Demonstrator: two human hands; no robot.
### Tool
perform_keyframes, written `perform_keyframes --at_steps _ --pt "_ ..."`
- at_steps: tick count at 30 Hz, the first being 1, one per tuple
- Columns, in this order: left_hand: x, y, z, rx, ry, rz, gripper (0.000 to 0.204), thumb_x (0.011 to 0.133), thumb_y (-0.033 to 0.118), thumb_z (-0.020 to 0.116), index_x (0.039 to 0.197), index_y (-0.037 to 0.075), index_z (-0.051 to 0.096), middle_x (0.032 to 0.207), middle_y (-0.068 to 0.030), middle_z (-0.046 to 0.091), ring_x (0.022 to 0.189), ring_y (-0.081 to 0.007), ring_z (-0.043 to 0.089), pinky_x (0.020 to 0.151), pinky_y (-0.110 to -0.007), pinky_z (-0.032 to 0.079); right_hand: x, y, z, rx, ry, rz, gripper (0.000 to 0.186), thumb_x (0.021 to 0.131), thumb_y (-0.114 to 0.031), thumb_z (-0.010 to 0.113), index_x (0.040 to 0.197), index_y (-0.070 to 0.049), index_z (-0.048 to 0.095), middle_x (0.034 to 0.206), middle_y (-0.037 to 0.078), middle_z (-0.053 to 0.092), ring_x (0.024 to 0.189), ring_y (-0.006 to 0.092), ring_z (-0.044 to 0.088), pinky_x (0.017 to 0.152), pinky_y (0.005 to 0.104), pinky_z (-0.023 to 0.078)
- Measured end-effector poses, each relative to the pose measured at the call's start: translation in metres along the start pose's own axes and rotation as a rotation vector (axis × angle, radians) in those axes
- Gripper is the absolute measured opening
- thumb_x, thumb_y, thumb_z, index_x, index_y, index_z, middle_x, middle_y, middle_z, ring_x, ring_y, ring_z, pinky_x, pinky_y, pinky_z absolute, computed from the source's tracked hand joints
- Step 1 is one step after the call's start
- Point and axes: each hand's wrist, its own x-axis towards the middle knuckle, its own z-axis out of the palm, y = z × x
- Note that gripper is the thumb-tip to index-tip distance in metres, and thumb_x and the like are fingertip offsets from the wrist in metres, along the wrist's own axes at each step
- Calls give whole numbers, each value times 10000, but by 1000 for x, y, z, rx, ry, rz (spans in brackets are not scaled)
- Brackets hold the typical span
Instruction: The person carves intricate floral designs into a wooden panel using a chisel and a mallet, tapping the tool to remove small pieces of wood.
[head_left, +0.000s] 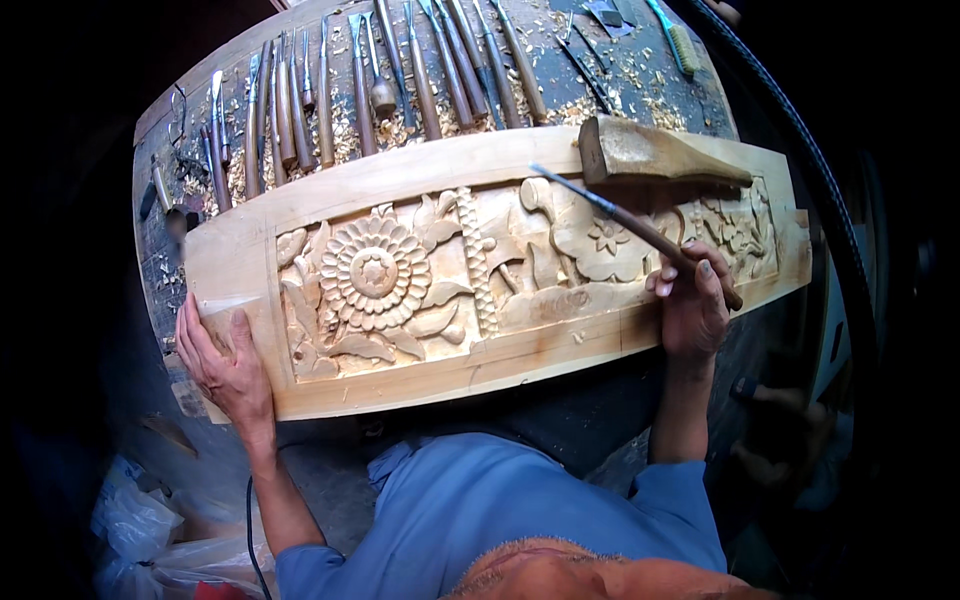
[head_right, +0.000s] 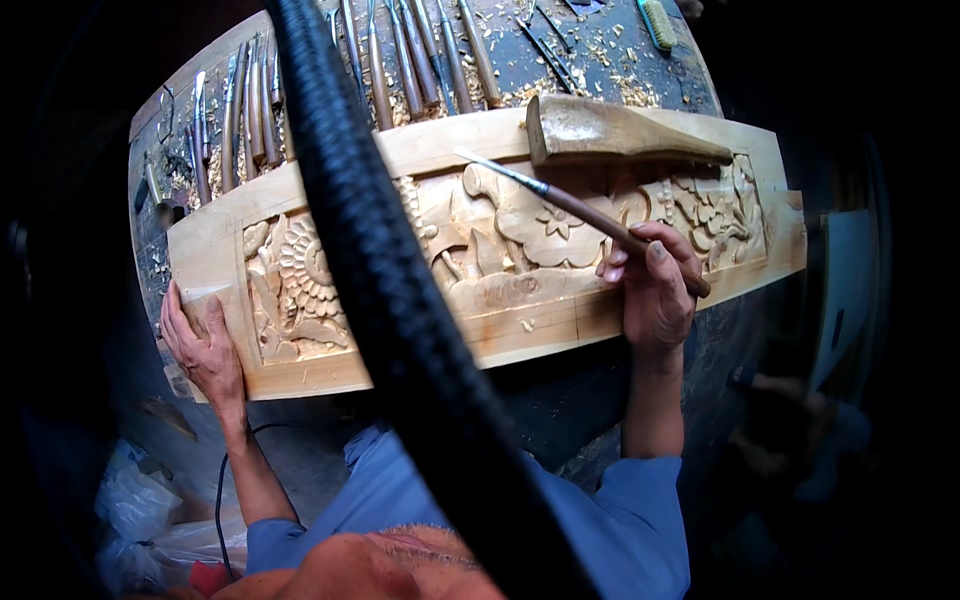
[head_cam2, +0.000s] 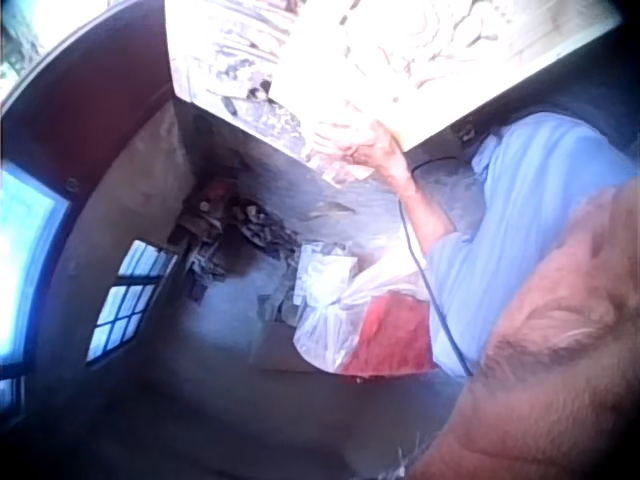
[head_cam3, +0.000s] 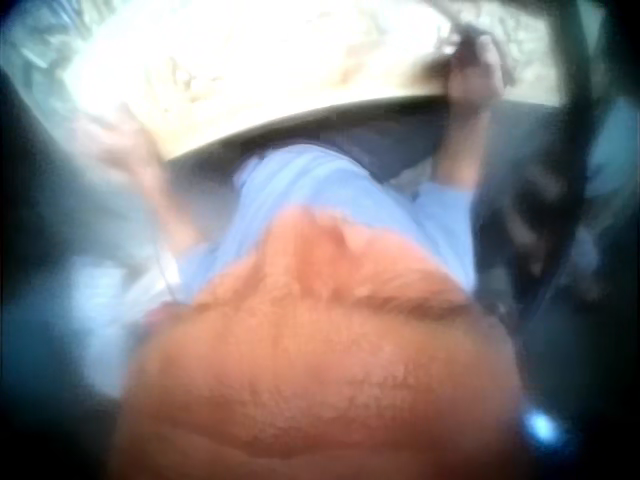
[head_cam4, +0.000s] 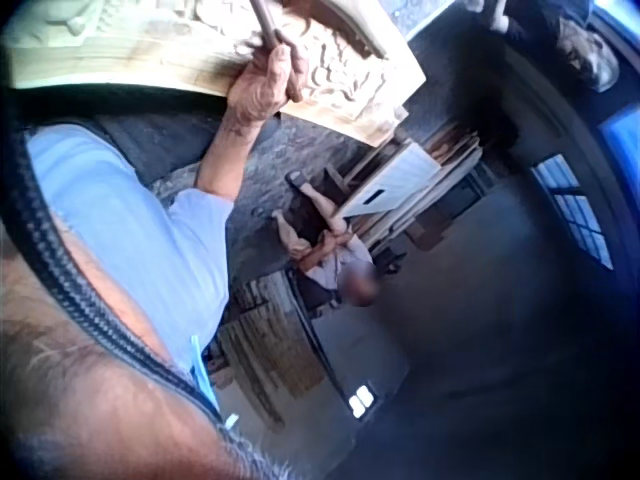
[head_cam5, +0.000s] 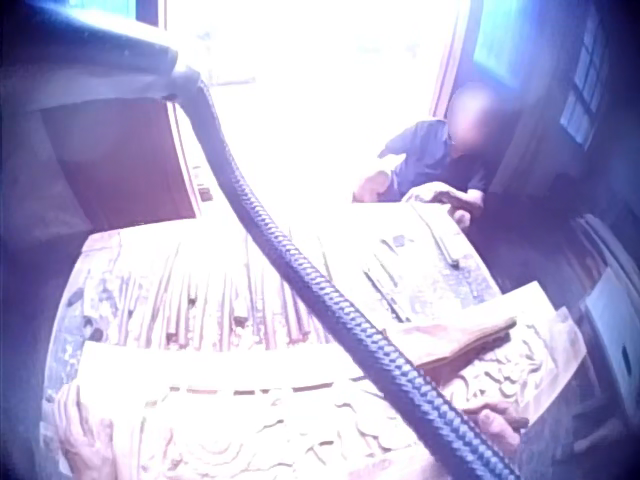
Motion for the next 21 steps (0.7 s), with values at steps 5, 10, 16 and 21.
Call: perform_keyframes --at_steps 5,10,16,21 --pt "-5 0 6 105 -36 37 679 1047 456 609 1504 -32 489 1543 -231 494 1466 -404 417 1224 -517 307 18 -15 5 -225 -25 -41 357 1019 -165 570 1229 111 652 877 217 701 721 259 694 718 377 592" --pt "-8 1 -1 99 -130 36 721 1047 520 576 1512 -25 491 1556 -232 483 1475 -415 411 1226 -522 299 33 -27 12 -506 -116 -351 406 988 -181 552 1207 143 663 902 262 708 717 294 712 692 379 605" --pt "-6 4 -2 137 -79 39 715 1025 512 612 1502 -9 504 1538 -227 501 1455 -422 430 1228 -531 292 25 -30 21 -666 -56 -473 470 1016 -243 558 1269 142 651 874 273 727 748 313 722 798 401 584" --pt "-10 -2 0 168 -21 82 716 1017 485 635 1513 -7 477 1520 -210 525 1466 -395 427 1260 -526 265 18 -15 49 -682 -165 -462 339 984 -17 565 1269 121 687 943 199 776 838 235 759 814 326 602"
